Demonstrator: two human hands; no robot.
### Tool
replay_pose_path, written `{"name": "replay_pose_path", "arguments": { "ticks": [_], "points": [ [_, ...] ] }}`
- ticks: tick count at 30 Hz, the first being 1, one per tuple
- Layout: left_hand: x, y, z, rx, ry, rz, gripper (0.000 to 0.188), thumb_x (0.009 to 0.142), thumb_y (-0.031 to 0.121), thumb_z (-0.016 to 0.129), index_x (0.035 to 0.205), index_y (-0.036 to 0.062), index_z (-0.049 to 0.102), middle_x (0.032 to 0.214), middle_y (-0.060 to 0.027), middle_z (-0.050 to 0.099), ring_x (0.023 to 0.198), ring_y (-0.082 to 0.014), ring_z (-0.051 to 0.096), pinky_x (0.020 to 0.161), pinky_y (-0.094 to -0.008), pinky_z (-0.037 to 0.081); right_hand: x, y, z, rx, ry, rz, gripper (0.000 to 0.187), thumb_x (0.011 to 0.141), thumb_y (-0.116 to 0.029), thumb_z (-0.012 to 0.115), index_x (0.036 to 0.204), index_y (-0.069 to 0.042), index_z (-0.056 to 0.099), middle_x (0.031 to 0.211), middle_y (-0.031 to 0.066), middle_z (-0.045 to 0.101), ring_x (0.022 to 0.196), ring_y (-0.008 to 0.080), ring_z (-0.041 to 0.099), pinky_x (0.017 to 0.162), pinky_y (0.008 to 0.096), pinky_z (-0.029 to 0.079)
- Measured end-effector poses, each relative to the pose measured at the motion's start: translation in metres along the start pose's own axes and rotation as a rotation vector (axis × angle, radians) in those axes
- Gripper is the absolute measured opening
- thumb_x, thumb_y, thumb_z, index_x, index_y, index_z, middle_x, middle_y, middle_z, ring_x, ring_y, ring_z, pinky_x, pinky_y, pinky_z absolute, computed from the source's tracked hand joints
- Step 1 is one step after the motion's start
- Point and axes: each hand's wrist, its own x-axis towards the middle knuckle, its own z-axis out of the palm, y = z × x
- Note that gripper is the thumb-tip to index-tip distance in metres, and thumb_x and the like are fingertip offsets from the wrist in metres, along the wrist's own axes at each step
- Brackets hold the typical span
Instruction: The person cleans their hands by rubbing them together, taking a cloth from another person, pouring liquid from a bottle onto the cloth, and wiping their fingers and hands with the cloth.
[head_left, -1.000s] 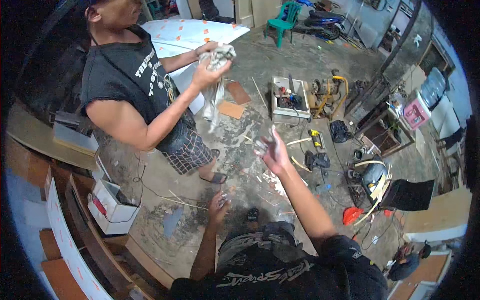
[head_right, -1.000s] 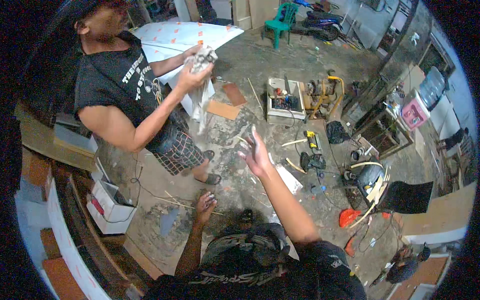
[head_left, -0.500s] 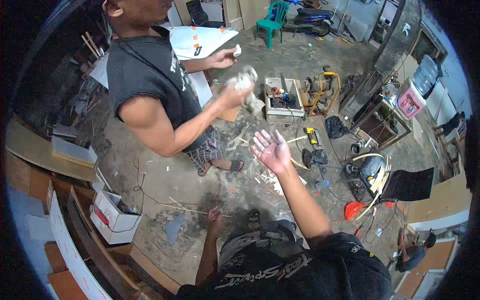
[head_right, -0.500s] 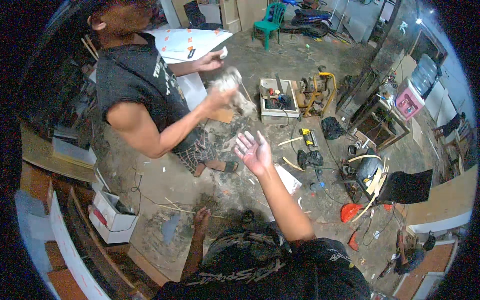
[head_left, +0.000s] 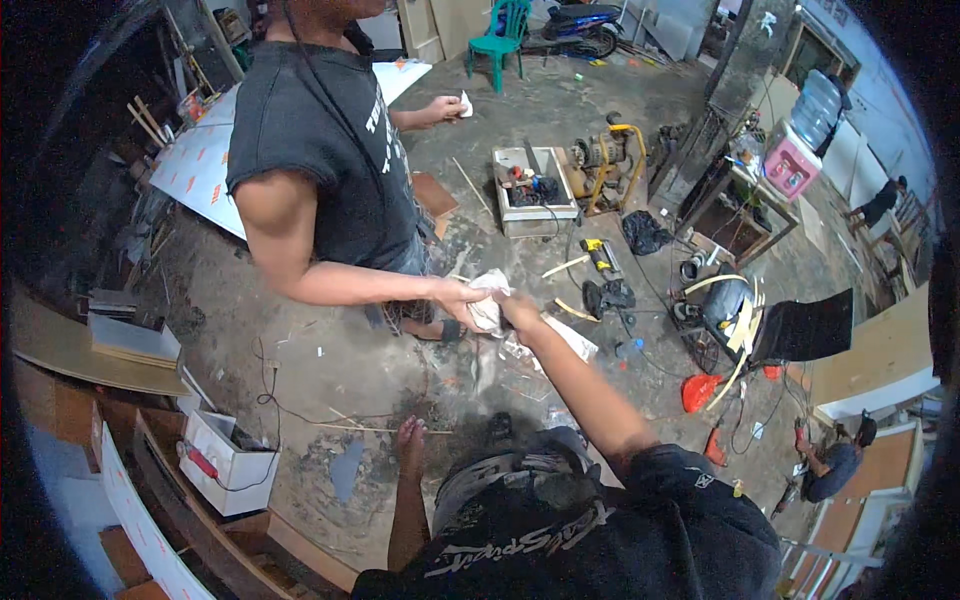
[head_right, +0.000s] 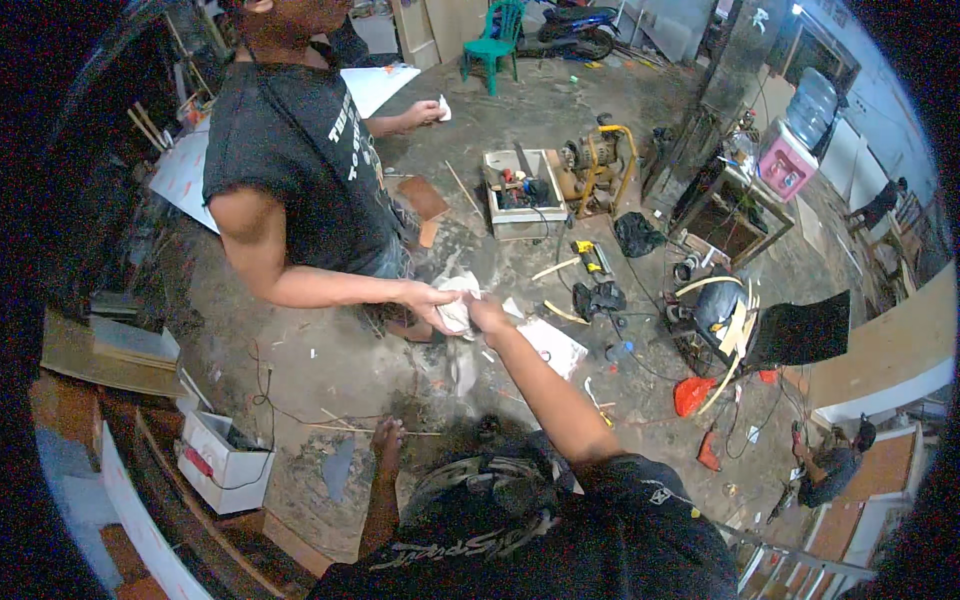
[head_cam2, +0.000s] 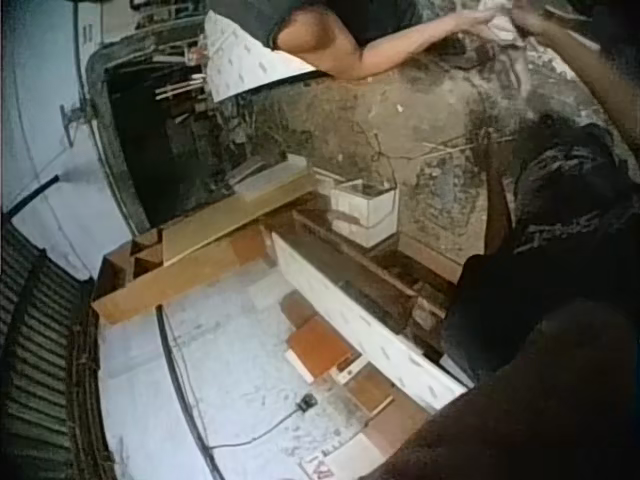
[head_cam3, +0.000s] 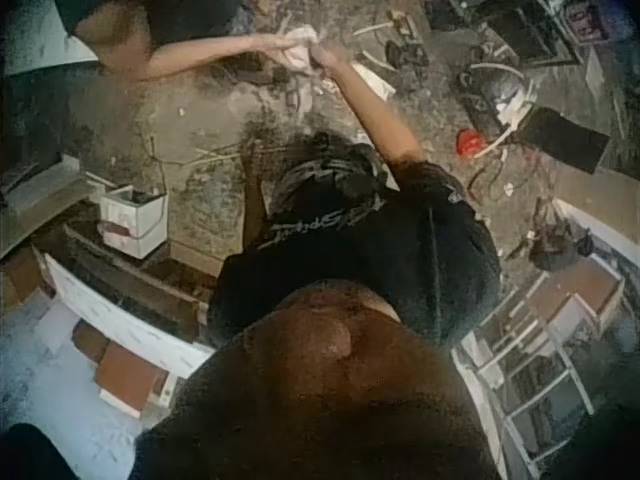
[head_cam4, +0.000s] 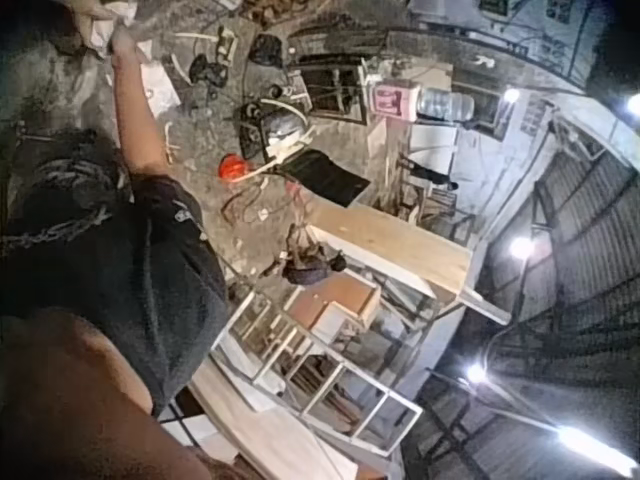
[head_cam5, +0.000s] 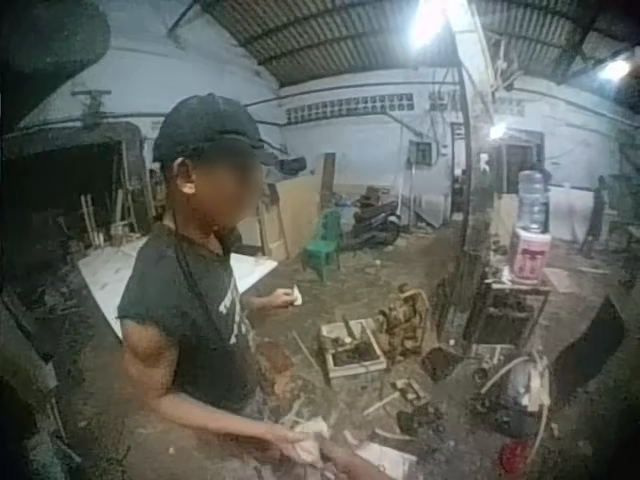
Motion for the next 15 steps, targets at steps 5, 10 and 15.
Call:
{"name": "replay_pose_path", "arguments": {
  "ticks": [5, 10, 15],
  "points": [
    [-0.021, 0.033, 0.043, 0.196, -0.153, 0.270, 0.051, 0.093, 0.029, 0.056, 0.137, 0.0080, 0.040, 0.129, -0.0096, 0.051, 0.116, -0.0224, 0.053, 0.097, -0.0385, 0.042, -0.029, 0.033, -0.015, 0.540, 0.101, -0.026, 0.037, 0.093, -0.031, 0.055, 0.110, 0.002, 0.059, 0.097, 0.0123, 0.066, 0.081, 0.0217, 0.065, 0.067, 0.0367, 0.052],
    [-0.070, 0.097, 0.168, 0.144, -0.630, 0.198, 0.077, 0.088, 0.045, 0.059, 0.147, 0.0130, 0.020, 0.146, -0.0107, 0.030, 0.133, -0.0250, 0.033, 0.105, -0.0440, 0.033, -0.119, -0.011, -0.012, 1.202, -0.616, 0.016, 0.031, 0.092, -0.025, 0.053, 0.111, -0.001, 0.058, 0.100, 0.0140, 0.066, 0.086, 0.0254, 0.066, 0.072, 0.0387, 0.056],
    [-0.121, 0.158, 0.263, -0.316, -0.714, 0.531, 0.109, 0.073, 0.069, 0.061, 0.149, 0.0129, 0.006, 0.150, -0.0111, 0.019, 0.137, -0.0243, 0.025, 0.110, -0.0455, 0.026, -0.157, -0.043, -0.021, 0.934, -0.368, 0.020, 0.029, 0.091, -0.018, 0.054, 0.114, 0.000, 0.057, 0.099, 0.0129, 0.067, 0.084, 0.0234, 0.067, 0.074, 0.0368, 0.057]
  ]
}}
